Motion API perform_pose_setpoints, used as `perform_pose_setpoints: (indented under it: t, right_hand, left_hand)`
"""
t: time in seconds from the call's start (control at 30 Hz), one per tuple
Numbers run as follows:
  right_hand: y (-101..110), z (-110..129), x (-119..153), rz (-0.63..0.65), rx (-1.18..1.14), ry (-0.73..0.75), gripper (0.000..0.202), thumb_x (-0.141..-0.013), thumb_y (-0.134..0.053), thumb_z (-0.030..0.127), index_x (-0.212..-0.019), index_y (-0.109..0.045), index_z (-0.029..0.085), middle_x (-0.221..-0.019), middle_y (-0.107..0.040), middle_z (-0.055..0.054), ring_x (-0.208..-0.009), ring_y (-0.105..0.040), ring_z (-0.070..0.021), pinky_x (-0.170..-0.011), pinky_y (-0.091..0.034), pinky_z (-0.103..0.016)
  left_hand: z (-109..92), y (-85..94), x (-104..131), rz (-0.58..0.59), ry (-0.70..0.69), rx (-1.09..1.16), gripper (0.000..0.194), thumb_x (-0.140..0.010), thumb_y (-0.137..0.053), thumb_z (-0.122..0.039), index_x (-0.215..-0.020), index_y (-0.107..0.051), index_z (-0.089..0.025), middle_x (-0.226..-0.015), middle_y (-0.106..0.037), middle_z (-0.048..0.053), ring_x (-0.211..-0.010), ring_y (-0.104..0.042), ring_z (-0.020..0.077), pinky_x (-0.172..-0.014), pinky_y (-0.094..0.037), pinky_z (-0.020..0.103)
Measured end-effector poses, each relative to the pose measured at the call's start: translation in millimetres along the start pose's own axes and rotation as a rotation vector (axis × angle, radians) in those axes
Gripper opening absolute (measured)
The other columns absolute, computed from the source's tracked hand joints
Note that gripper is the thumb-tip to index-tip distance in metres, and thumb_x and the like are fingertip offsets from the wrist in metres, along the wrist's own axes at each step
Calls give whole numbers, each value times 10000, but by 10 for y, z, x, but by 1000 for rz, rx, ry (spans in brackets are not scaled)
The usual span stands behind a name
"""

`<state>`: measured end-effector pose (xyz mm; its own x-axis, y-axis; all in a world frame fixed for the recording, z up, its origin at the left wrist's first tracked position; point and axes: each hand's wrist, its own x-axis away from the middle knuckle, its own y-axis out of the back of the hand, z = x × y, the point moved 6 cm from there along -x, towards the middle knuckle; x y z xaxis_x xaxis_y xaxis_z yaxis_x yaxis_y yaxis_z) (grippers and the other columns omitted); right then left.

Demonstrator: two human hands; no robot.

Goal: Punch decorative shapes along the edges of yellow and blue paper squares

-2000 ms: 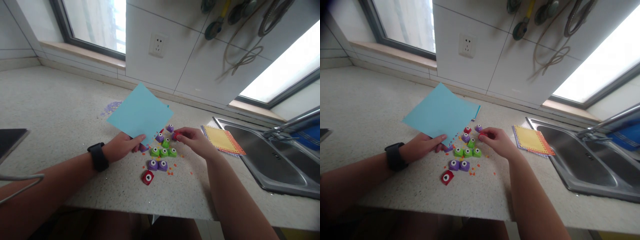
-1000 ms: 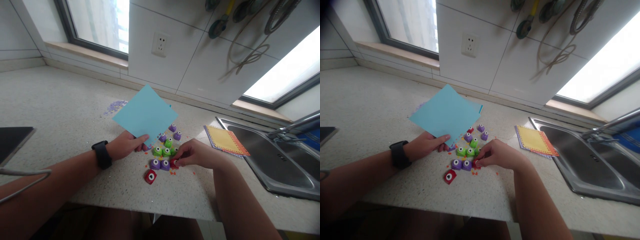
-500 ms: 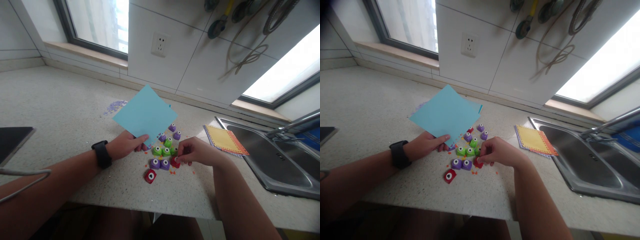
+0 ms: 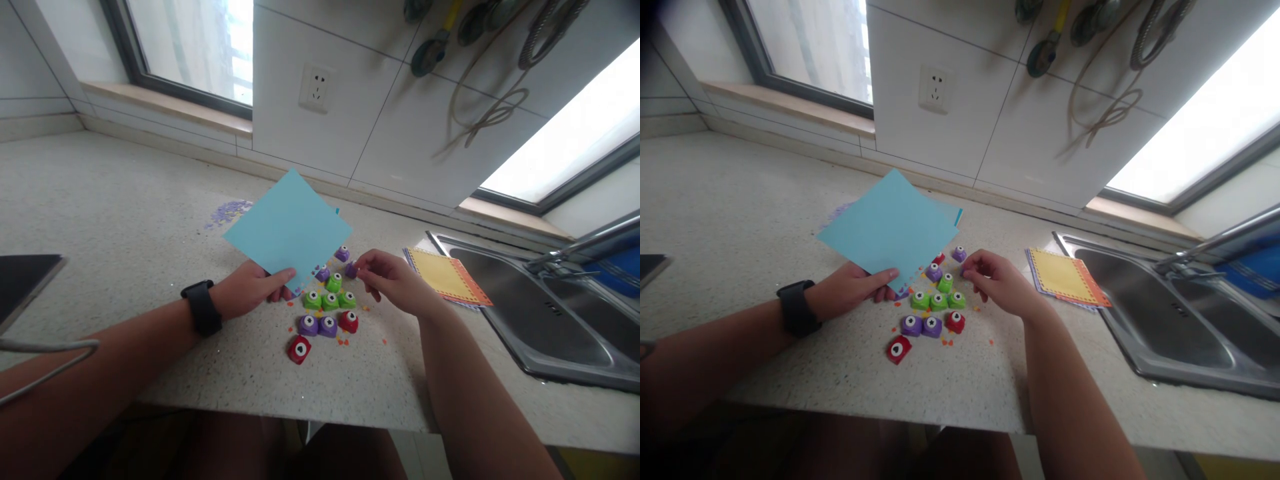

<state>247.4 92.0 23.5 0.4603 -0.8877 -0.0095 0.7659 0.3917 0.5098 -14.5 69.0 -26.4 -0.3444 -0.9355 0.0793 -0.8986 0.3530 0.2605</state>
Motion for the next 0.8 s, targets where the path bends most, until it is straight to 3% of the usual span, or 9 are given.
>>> perform_pose_setpoints:
  t: [0.1, 0.2, 0.33, 0.63, 0.8]
  right_hand:
    - [100, -19, -28, -130, 118, 51, 167, -961, -589, 363, -1039, -619, 218, -782, -623, -16, -625, -570, -145, -489, -476, -275]
    - [191, 7, -42, -259, 383, 121, 131, -951, -565, 288, -1019, -650, 214, -878, -653, -51, -717, -596, -172, -591, -499, -320]
    - [228, -9, -65, -309, 599, 146, 118, -922, -575, 236, -985, -671, 210, -928, -671, -64, -759, -610, -192, -679, -507, -359]
    - [185, -102, -118, -295, 617, 110, 124, -907, -584, 238, -972, -685, 208, -917, -701, -62, -730, -610, -191, -702, -495, -361]
    - [157, -142, -147, -371, 525, 57, 140, -895, -589, 253, -967, -698, 204, -883, -717, -64, -721, -619, -194, -701, -492, -362]
  left_hand:
    - [-11, -3, 3, -6, 10, 11, 516, -912, -554, -495, -479, -546, -214, -633, -719, 54, -670, -669, 188, -638, -467, 317]
    - [-20, -6, 1, -10, 12, 24, 516, -903, -563, -502, -475, -542, -215, -635, -719, 59, -658, -657, 184, -638, -466, 318]
    - [-28, -12, 0, -4, 4, 27, 515, -900, -565, -504, -474, -541, -215, -633, -714, 58, -640, -644, 179, -637, -466, 320]
    - [-33, -7, 2, -7, -3, 8, 521, -904, -561, -509, -473, -547, -216, -634, -715, 52, -634, -636, 175, -643, -476, 318]
    - [-29, -2, 3, -7, -9, -9, 532, -912, -554, -519, -477, -551, -213, -648, -729, 60, -638, -647, 180, -641, -486, 319]
